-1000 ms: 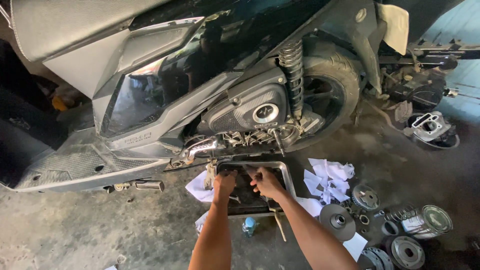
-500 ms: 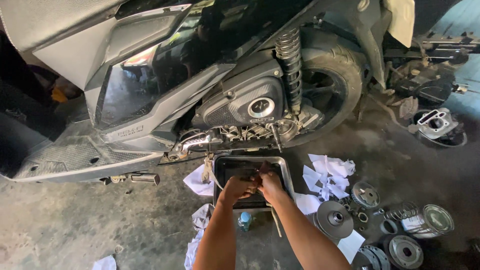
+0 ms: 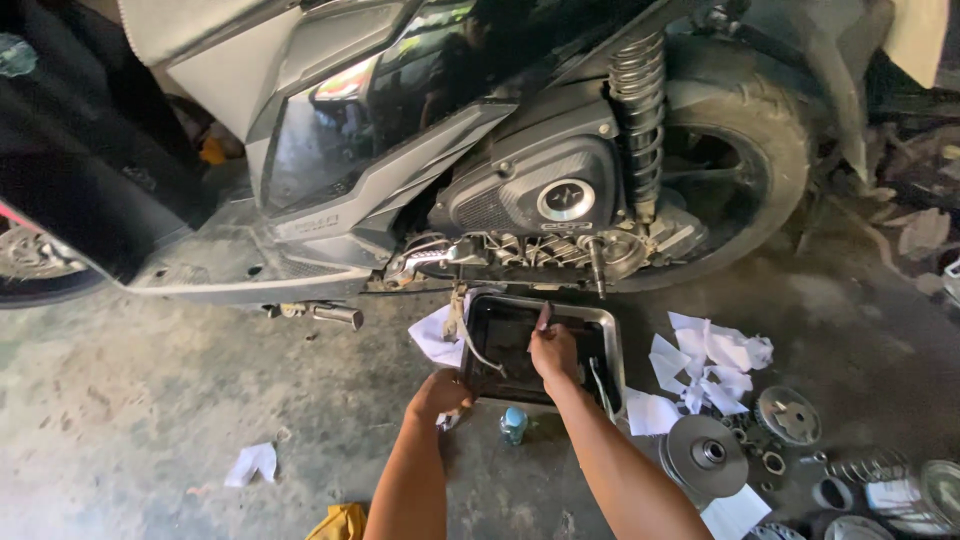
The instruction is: Cleaning motorcycle engine components with a brush and solvent
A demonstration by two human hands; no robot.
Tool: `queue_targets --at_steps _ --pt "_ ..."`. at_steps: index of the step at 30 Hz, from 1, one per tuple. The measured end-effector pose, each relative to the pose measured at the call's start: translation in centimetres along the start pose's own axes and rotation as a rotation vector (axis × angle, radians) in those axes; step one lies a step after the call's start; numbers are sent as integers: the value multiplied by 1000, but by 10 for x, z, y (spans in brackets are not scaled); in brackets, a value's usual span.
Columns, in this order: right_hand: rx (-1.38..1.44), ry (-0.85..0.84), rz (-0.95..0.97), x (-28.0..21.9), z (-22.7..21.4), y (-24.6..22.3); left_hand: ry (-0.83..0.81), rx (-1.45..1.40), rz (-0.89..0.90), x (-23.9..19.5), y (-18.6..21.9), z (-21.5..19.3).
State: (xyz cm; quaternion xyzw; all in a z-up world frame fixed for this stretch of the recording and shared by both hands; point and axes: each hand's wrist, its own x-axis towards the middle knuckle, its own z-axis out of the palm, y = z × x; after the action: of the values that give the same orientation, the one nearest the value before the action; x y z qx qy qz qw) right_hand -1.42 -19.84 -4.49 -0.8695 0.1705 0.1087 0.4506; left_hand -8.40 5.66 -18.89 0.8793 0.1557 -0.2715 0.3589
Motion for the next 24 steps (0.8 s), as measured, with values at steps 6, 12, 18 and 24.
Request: queue_targets --at_steps 6,12,18,24 --pt "-81 -28 -33 -26 18 -12 94 -228 -170 -28 -65 88" --pt "543 -148 -197 -49 28 -31 439 49 -188 -82 -33 75" --pt "190 -57 -307 -29 39 -36 519 -125 -167 -156 97 -26" --pt "183 450 -766 -48 -5 -86 660 -107 136 -159 157 -79"
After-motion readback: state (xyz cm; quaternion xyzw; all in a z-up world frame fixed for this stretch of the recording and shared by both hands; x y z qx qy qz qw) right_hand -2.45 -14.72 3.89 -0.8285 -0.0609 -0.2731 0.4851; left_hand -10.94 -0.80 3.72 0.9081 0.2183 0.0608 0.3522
